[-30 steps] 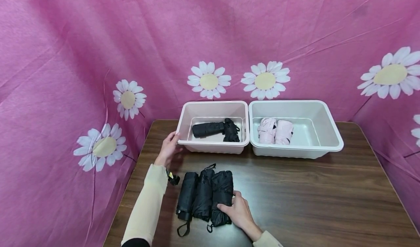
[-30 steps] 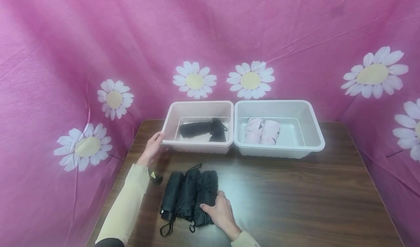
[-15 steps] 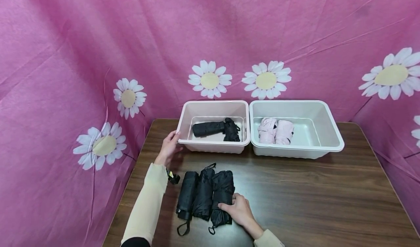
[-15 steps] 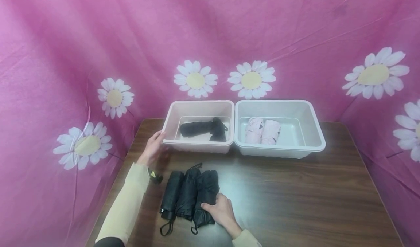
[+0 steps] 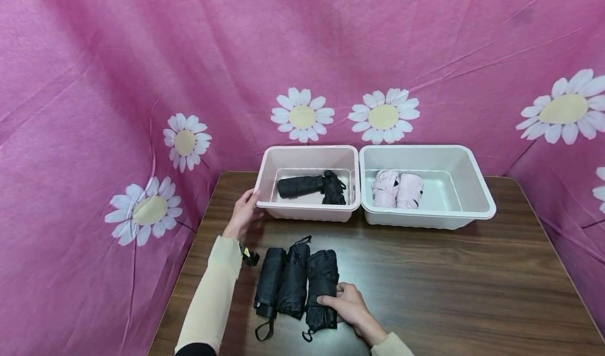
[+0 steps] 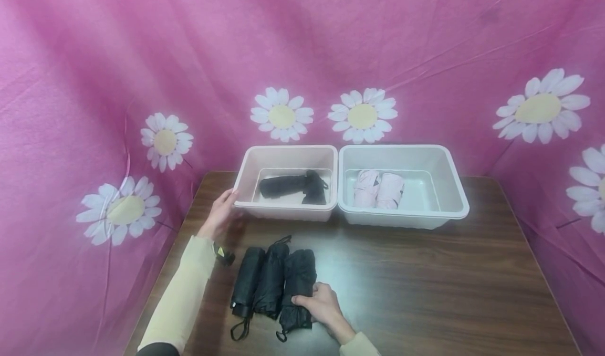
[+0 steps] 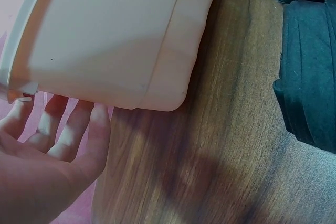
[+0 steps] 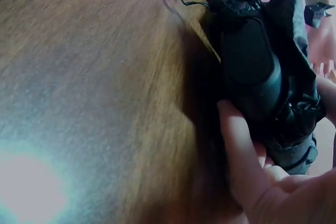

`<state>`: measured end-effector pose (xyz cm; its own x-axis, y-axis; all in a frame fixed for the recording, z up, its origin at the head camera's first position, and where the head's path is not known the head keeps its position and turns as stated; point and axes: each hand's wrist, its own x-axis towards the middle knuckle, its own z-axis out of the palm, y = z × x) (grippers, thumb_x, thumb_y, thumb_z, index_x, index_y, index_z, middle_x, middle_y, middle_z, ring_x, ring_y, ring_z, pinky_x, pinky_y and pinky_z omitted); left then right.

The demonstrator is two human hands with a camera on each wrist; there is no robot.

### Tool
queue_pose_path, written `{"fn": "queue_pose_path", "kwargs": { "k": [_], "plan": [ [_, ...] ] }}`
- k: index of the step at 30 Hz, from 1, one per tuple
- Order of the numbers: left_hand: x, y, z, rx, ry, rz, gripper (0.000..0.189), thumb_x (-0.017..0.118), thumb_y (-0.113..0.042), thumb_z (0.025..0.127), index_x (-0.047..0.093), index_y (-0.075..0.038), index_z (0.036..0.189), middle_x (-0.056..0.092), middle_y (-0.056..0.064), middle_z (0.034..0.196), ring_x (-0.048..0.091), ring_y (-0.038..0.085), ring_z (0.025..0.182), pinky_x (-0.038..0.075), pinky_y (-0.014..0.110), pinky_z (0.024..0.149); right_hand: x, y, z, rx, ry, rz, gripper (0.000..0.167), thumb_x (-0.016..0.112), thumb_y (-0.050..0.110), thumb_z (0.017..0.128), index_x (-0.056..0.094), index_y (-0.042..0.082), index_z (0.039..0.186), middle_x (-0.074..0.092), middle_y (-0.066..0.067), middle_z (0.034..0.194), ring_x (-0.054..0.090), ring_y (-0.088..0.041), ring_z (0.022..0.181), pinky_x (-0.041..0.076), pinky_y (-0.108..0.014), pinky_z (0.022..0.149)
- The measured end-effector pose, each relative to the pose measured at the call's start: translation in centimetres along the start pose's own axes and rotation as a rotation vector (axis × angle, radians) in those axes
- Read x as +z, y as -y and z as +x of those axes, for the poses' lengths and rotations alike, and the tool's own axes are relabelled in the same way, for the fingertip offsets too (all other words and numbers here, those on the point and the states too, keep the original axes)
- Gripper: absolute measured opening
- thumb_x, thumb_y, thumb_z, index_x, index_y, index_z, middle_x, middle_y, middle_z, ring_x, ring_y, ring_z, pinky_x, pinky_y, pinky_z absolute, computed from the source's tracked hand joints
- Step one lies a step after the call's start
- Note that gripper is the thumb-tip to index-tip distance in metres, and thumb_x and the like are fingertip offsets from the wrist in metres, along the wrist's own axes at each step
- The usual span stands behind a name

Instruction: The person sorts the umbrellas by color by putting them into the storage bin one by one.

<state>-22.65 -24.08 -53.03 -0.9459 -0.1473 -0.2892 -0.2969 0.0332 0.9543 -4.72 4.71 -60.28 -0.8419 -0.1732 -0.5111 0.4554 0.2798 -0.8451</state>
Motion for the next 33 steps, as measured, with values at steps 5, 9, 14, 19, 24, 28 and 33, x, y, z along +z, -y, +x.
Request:
{"fn": "queue_pose_path", "kwargs": {
  "k": [5,9,14,19,24,28,33],
  "plan": [
    [0.0,0.0,0.1,0.002,-0.001,-0.006,0.043,0.048,-0.033,0.101,0.048,-0.011,0.138,0.048,0.021,0.131,0.054,0.015,0.093,0.053,0.038,0.082,-0.3,-0.2,0.0,0.032,0.030,0.034,0.050,0.079,0.029,0.076,0.057,-0.006,0.104,0.066,-0.009,0.089,0.063,-0.013,0.065,0.055,-0.031,0.050],
    [0.1,0.1,0.3,0.006,0.006,-0.011,0.044,0.048,-0.032,0.101,0.047,-0.010,0.139,0.048,0.020,0.129,0.053,0.016,0.094,0.053,0.039,0.083,-0.7,-0.2,-0.2,0.056,0.053,0.082,0.050,0.077,0.027,0.078,0.055,-0.007,0.107,0.065,-0.010,0.090,0.064,-0.013,0.068,0.057,-0.033,0.055],
    [0.1,0.2,0.3,0.006,0.006,-0.009,0.044,0.048,-0.032,0.101,0.047,-0.010,0.139,0.048,0.020,0.128,0.053,0.017,0.094,0.053,0.042,0.085,-0.9,-0.4,-0.3,0.078,0.094,0.156,0.051,0.076,0.024,0.079,0.053,-0.009,0.111,0.064,-0.011,0.091,0.067,-0.014,0.071,0.059,-0.034,0.062],
    [0.0,0.1,0.2,0.006,-0.006,-0.002,0.043,0.048,-0.032,0.101,0.048,-0.011,0.138,0.048,0.021,0.129,0.054,0.014,0.091,0.054,0.043,0.086,-0.9,-0.8,-0.2,0.068,0.103,0.183,0.050,0.076,0.023,0.078,0.053,-0.008,0.110,0.063,-0.010,0.090,0.067,-0.014,0.071,0.059,-0.033,0.062],
    [0.0,0.1,0.0,0.011,-0.002,-0.009,0.045,0.049,-0.034,0.101,0.047,-0.010,0.139,0.049,0.020,0.125,0.055,0.012,0.087,0.054,0.041,0.084,-1.2,-0.8,-0.5,0.031,0.112,0.237,0.051,0.076,0.021,0.079,0.051,-0.009,0.110,0.060,-0.010,0.092,0.068,-0.015,0.072,0.059,-0.034,0.064],
    [0.1,-0.4,-0.2,-0.004,0.012,-0.018,0.046,0.050,-0.031,0.101,0.046,-0.008,0.140,0.051,0.015,0.116,0.055,0.017,0.090,0.054,0.038,0.080,-1.7,-0.4,-0.8,0.018,0.129,0.268,0.052,0.075,0.020,0.080,0.049,-0.010,0.114,0.057,-0.011,0.096,0.068,-0.016,0.075,0.060,-0.036,0.067],
    [0.0,0.0,0.1,-0.004,0.007,-0.015,0.046,0.049,-0.033,0.101,0.047,-0.010,0.140,0.050,0.017,0.122,0.055,0.015,0.090,0.053,0.038,0.082,-2.2,0.0,-0.9,0.013,0.145,0.275,0.052,0.074,0.019,0.081,0.049,-0.009,0.117,0.057,-0.011,0.099,0.069,-0.017,0.075,0.060,-0.036,0.067]
  ]
}}
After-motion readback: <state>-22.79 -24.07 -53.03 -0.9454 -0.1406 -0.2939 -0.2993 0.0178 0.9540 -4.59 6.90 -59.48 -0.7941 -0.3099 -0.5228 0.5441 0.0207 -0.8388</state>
